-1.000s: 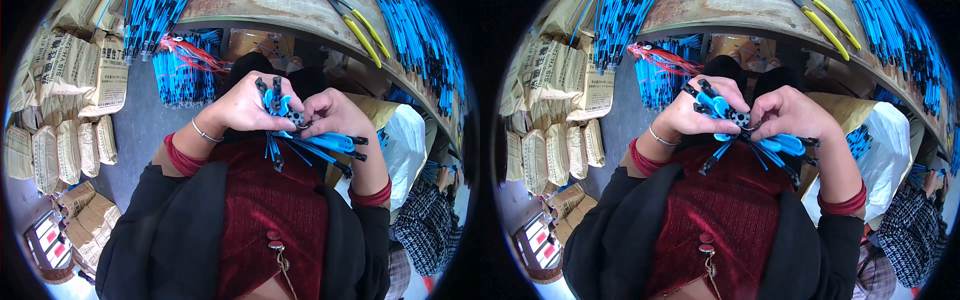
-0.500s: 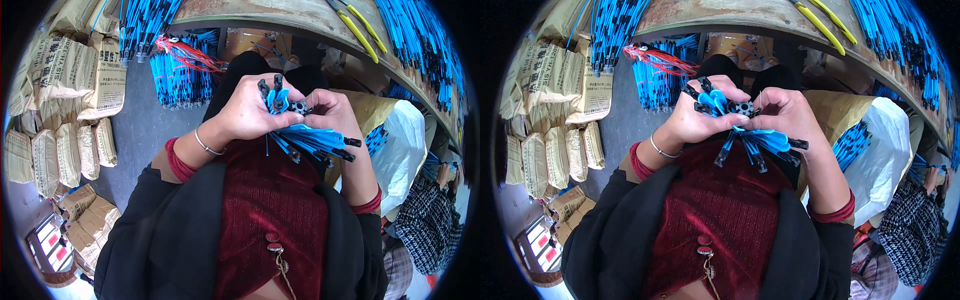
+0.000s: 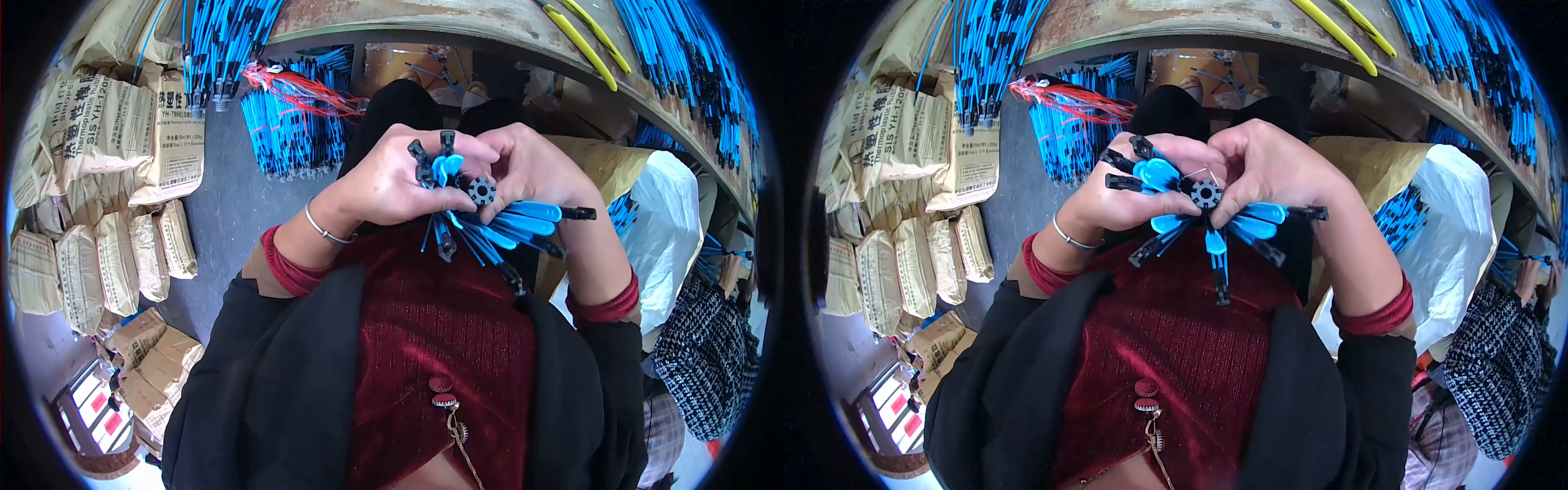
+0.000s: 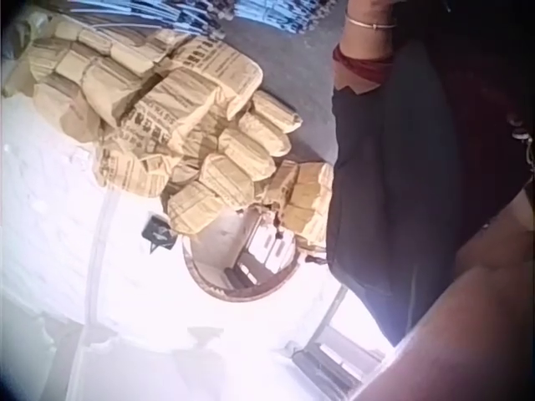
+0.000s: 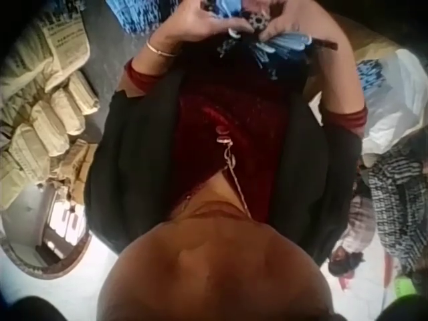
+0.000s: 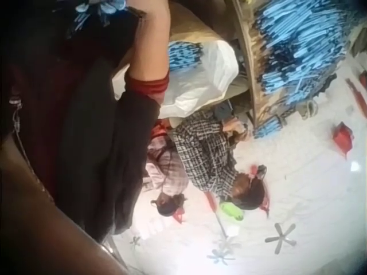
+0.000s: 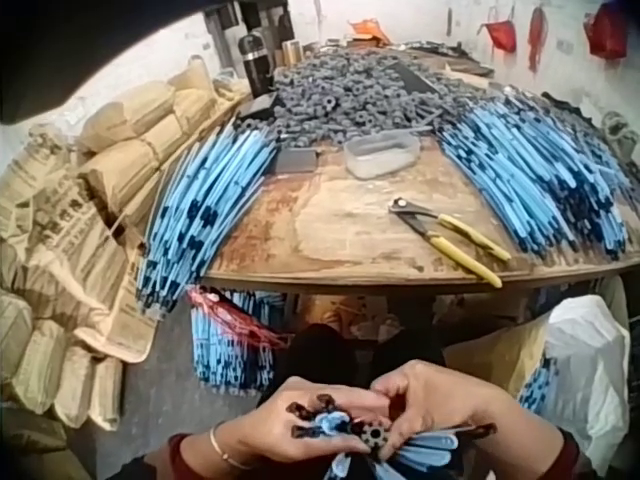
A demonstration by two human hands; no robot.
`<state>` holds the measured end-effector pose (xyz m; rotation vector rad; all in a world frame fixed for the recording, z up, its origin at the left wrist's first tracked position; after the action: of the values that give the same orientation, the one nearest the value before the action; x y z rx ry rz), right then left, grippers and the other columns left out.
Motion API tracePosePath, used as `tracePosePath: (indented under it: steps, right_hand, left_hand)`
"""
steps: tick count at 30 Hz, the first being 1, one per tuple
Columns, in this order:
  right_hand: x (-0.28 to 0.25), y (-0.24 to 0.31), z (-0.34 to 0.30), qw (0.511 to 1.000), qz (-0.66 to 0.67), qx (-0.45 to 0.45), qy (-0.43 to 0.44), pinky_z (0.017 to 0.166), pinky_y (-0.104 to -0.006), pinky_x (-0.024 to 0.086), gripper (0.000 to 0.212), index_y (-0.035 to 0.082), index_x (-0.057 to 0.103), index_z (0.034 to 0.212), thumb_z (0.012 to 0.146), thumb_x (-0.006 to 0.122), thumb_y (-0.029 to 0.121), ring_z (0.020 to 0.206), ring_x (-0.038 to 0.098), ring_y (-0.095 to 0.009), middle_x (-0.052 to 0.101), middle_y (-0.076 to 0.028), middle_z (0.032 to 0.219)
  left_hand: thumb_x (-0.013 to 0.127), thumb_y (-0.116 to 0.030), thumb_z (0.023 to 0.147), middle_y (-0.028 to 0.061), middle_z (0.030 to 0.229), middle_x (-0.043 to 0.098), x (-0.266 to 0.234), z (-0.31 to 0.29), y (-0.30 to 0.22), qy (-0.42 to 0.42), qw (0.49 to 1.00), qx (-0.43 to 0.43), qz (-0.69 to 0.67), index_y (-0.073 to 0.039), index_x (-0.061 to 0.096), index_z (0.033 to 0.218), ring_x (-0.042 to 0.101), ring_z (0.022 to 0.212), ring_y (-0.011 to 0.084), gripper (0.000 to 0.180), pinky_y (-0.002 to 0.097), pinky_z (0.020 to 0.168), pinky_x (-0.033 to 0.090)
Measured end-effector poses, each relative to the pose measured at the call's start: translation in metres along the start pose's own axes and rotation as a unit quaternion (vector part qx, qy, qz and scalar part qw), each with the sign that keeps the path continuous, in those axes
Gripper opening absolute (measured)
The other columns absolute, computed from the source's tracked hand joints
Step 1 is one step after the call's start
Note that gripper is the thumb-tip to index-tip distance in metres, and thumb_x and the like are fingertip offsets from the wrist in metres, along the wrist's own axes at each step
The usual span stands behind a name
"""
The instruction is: The person assembles umbrella frame components by gathering plastic ribs, threading a wire through their ends, fitting them onto a central hub, and securing the wire using pliers.
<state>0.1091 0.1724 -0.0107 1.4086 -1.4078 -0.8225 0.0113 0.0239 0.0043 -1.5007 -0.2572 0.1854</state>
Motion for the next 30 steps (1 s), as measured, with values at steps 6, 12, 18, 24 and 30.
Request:
tracePosePath:
  steps: [6,12,18,24,30]
  right_hand:
    - [-0.002,0.005,0.013,0.994,-0.069,0.001,0.081,0.061,-0.0233,0.045,0.039,0.003,0.059,0.08,0.049,0.084,0.001,0.067,0.054,-0.007,0.057,0.001,0.069]
    - [0.003,0.007,0.016,0.991,-0.09,-0.072,0.07,0.069,-0.0262,0.046,0.058,0.002,0.057,0.102,0.05,0.082,0.004,0.077,0.055,-0.01,0.059,-0.004,0.083]
    - [0.012,0.019,0.004,0.95,-0.279,-0.135,0.039,0.082,-0.0297,0.045,0.067,0.003,0.052,0.113,0.053,0.08,0.004,0.091,0.055,-0.013,0.059,-0.005,0.099]
    - [0.008,-0.01,0.003,0.978,-0.169,-0.084,-0.093,0.086,-0.0293,0.045,0.067,0.003,0.051,0.113,0.054,0.081,0.009,0.092,0.057,-0.014,0.061,-0.006,0.097]
    - [0.035,0.002,0.002,0.962,-0.194,-0.043,-0.189,0.075,-0.032,0.048,0.064,0.001,0.05,0.11,0.056,0.081,0.014,0.08,0.06,-0.022,0.06,-0.012,0.089]
  left_hand:
    - [0.076,-0.006,0.067,0.0079,0.082,0.067,-0.009,0.005,0.0,0.072,0.997,0.004,0.03,-0.001,0.064,0.1,0.062,0.078,0.0128,0.035,0.0284,0.075,0.05]
    - [0.078,-0.012,0.064,0.0125,0.097,0.06,-0.019,0.016,-0.017,0.062,0.949,0.136,0.279,-0.001,0.059,0.111,0.059,0.088,0.0226,0.052,0.0322,0.078,0.048]
    - [0.077,-0.018,0.065,0.0143,0.108,0.053,-0.018,0.021,-0.031,0.061,0.848,0.263,0.455,-0.001,0.054,0.119,0.055,0.096,0.0288,0.061,0.0348,0.082,0.046]
    - [0.074,-0.017,0.071,0.0121,0.106,0.056,-0.028,-0.012,-0.008,-0.066,0.993,-0.077,0.056,-0.002,0.051,0.121,0.056,0.095,0.0239,0.057,0.034,0.083,0.045]
    - [0.077,-0.015,0.066,0.0114,0.086,0.057,-0.009,-0.033,0.013,-0.102,0.969,0.094,0.206,-0.001,0.058,0.105,0.059,0.075,0.0245,0.046,0.0297,0.069,0.047]
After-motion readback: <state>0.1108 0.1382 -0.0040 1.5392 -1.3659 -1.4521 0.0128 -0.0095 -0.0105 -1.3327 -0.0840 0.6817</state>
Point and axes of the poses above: each hand's wrist, its own z-axis towards the middle knuckle, its own x-axis out of the palm, y = z × x, the point moved 2 cm from there along z, towards the middle knuckle
